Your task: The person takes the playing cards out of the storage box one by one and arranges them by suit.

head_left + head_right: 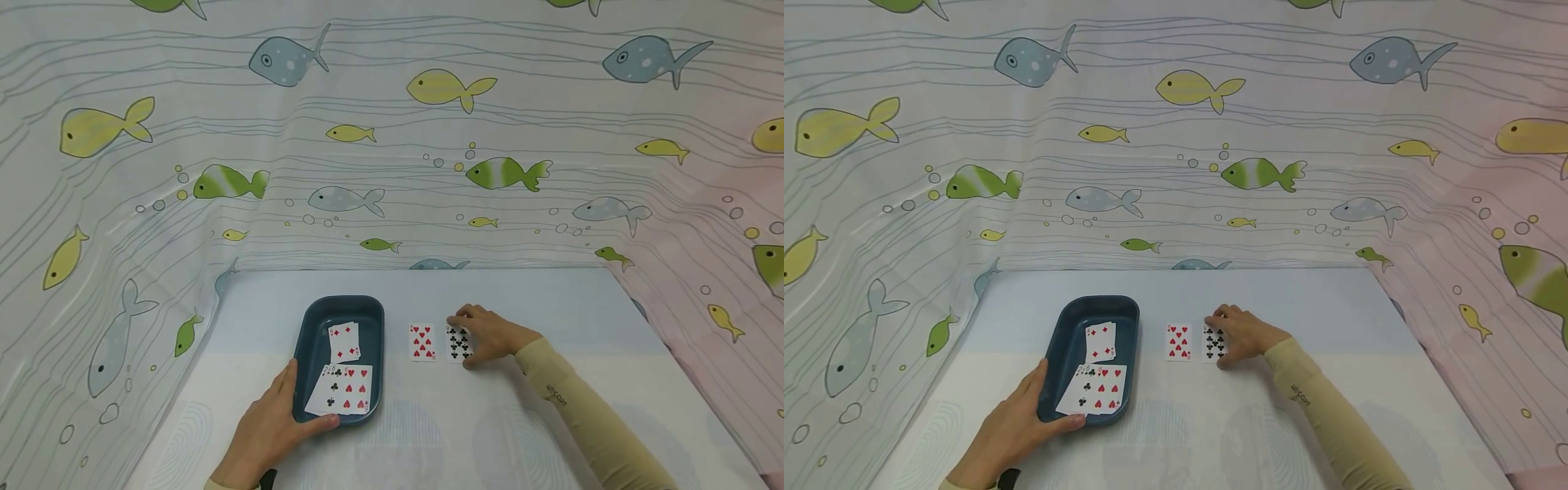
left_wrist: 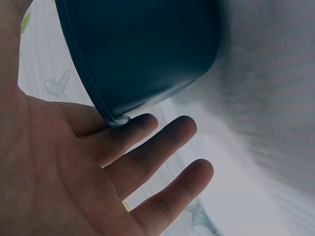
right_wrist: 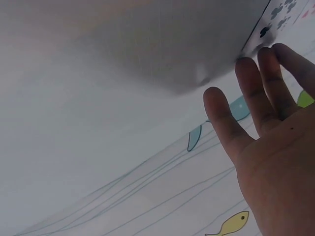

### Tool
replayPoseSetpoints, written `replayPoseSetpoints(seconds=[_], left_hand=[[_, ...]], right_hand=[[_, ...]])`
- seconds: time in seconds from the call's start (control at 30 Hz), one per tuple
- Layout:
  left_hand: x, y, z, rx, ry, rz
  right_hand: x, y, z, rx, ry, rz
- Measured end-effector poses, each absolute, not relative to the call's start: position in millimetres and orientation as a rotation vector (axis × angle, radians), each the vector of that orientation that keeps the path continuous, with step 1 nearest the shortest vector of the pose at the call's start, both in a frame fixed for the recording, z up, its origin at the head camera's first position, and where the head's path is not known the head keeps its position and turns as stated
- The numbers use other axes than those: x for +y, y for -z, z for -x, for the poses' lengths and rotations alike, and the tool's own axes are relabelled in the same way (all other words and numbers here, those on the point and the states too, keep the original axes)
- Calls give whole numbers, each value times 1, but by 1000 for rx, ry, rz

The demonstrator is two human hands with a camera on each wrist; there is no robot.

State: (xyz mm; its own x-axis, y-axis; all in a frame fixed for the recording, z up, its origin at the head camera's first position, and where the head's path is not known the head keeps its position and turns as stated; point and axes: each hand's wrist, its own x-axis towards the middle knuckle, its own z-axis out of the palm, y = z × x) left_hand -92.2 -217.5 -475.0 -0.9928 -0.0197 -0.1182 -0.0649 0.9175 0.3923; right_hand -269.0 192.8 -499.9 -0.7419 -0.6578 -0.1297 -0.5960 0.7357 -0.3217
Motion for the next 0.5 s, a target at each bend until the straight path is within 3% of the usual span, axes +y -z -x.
replayPoseSetpoints(seconds=[0.5], left_hand=[[-218, 476, 92, 2968, -626, 51]], right_hand=[[171, 486, 278, 2771, 580, 978]])
